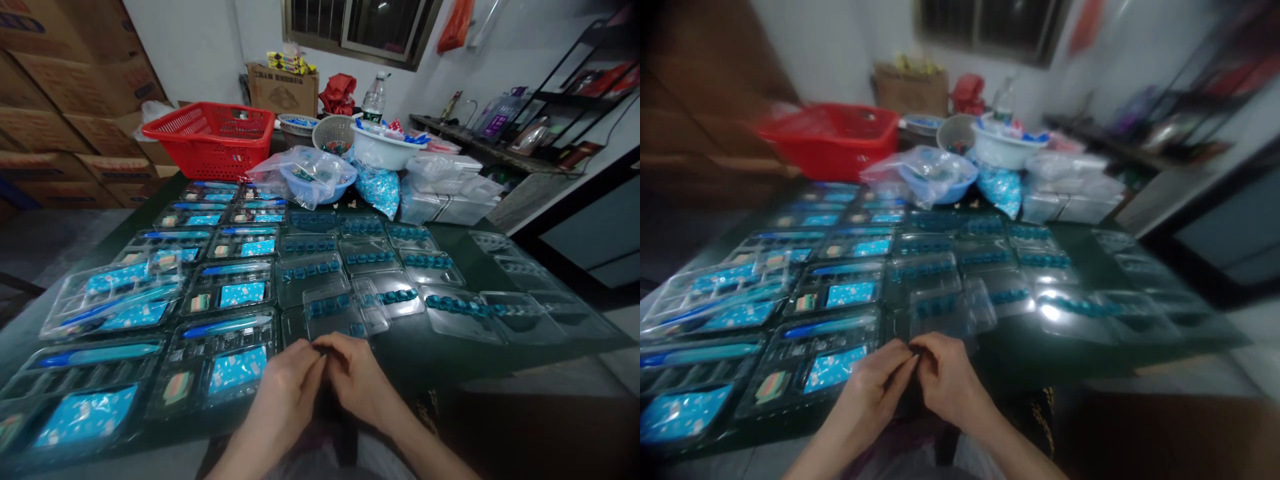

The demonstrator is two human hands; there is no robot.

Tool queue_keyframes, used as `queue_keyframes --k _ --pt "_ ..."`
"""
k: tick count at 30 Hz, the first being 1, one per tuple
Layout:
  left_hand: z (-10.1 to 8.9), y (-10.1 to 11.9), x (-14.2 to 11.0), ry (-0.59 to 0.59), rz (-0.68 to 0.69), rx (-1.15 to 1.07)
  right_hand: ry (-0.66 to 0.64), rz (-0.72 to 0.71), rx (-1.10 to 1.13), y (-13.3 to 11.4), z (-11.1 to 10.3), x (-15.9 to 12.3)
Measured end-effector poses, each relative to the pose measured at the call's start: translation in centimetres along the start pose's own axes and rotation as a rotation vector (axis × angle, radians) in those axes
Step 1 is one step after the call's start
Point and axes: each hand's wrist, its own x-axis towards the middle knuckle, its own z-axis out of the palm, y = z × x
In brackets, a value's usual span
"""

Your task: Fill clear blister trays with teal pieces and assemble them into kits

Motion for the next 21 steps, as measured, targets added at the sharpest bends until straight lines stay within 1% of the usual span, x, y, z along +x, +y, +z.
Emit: queue_keyframes --k 2,5,8,10,12,14,16,18,21 --pt "0.3 -0.2 -0.1 0.025 0.02 0.038 0.016 -0.065 -0.08 -0.2 0.2 0.0" --pt "0.5 -0.7 -0.3 0.086 0.047 0.129 0.052 -0.03 -0.099 0.0 0.5 -0.1" --pt "0.7 -1.1 -0.5 0.175 0.047 0.24 0.143 0.02 -0.117 0.1 0.8 -0.4" --pt "0.8 -1.4 -0.6 0.257 0.046 0.271 0.174 0.009 -0.173 -0.1 0.9 -0.6" --pt "0.9 -1.5 -0.7 0.316 0.083 0.25 0.156 -0.023 -0.242 -0.4 0.9 -0.8" --pt "0.6 -1.4 -0.7 0.288 0.143 0.185 0.113 -0.05 -0.27 -0.9 0.7 -1.0" --pt "0.0 -0.9 -0.6 0.222 0.151 0.087 0.095 -0.061 -0.218 -1.2 0.4 -1.2" --pt "-0.7 -0.2 -0.4 0.181 0.066 -0.034 0.076 -0.035 -0.082 -1.4 0.1 -1.5" --pt "-1.4 0.6 -0.1 0.114 -0.145 -0.282 0.076 0.049 0.153 -1.4 -0.2 -1.7"
